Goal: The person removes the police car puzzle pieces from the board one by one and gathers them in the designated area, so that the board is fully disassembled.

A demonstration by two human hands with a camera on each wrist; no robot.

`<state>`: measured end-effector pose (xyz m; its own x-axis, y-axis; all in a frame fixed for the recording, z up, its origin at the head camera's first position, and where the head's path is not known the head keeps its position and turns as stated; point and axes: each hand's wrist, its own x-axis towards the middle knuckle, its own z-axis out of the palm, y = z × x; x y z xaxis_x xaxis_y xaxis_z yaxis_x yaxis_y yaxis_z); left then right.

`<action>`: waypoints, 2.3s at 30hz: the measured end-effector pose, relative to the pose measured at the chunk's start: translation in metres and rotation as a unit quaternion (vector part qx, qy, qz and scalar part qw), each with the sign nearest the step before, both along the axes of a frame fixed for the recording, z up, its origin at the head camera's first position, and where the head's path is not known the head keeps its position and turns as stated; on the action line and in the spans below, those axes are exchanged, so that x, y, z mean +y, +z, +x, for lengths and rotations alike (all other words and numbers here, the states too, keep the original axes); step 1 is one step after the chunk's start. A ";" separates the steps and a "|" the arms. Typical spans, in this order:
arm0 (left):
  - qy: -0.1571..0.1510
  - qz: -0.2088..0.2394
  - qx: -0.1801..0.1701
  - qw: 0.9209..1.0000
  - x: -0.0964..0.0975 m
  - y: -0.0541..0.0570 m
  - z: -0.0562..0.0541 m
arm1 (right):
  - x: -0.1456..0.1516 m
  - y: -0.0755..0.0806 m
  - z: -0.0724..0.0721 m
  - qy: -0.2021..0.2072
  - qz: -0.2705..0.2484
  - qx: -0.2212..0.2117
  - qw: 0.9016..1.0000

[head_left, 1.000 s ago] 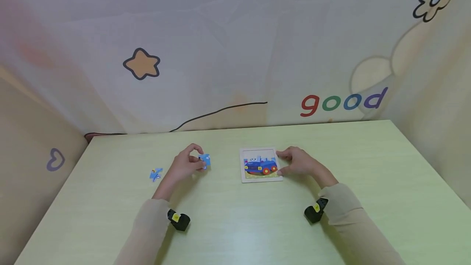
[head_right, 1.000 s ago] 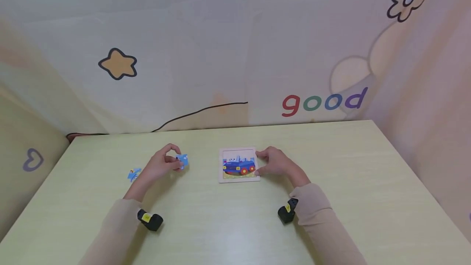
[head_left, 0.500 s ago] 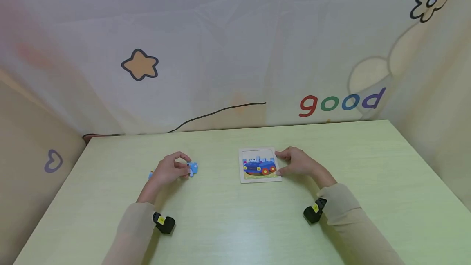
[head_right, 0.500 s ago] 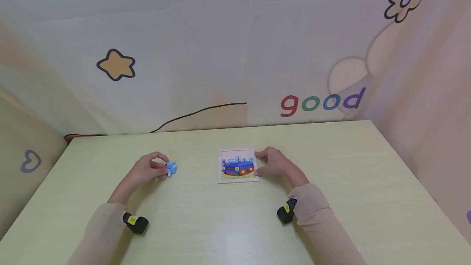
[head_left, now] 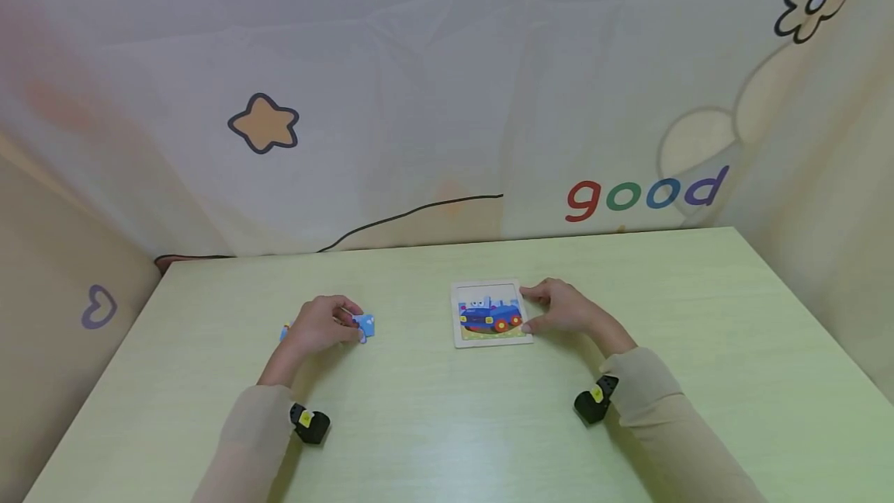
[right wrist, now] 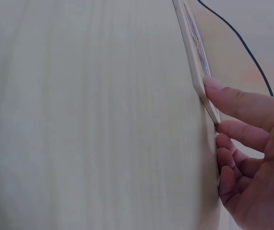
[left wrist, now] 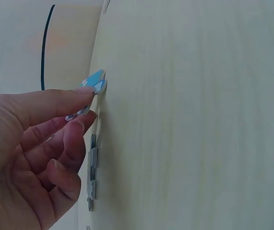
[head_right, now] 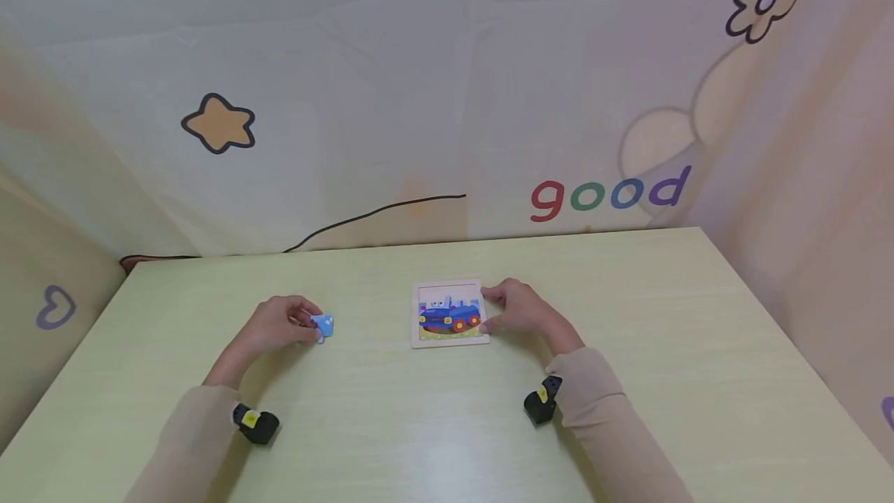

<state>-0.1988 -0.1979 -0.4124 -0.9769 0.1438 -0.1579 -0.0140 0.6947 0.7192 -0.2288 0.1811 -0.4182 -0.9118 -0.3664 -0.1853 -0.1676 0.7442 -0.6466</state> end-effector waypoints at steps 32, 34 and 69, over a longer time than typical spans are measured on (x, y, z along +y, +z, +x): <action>-0.033 -0.036 0.038 0.998 0.005 -0.001 -0.002 | -0.001 0.002 0.001 0.016 0.021 -0.010 1.000; -0.042 -0.024 0.048 0.998 0.011 -0.001 -0.003 | -0.001 0.002 0.002 0.017 0.025 -0.009 1.000; -0.098 -0.014 0.014 0.995 0.133 -0.011 -0.029 | 0.000 0.000 0.010 0.011 -0.039 0.014 0.999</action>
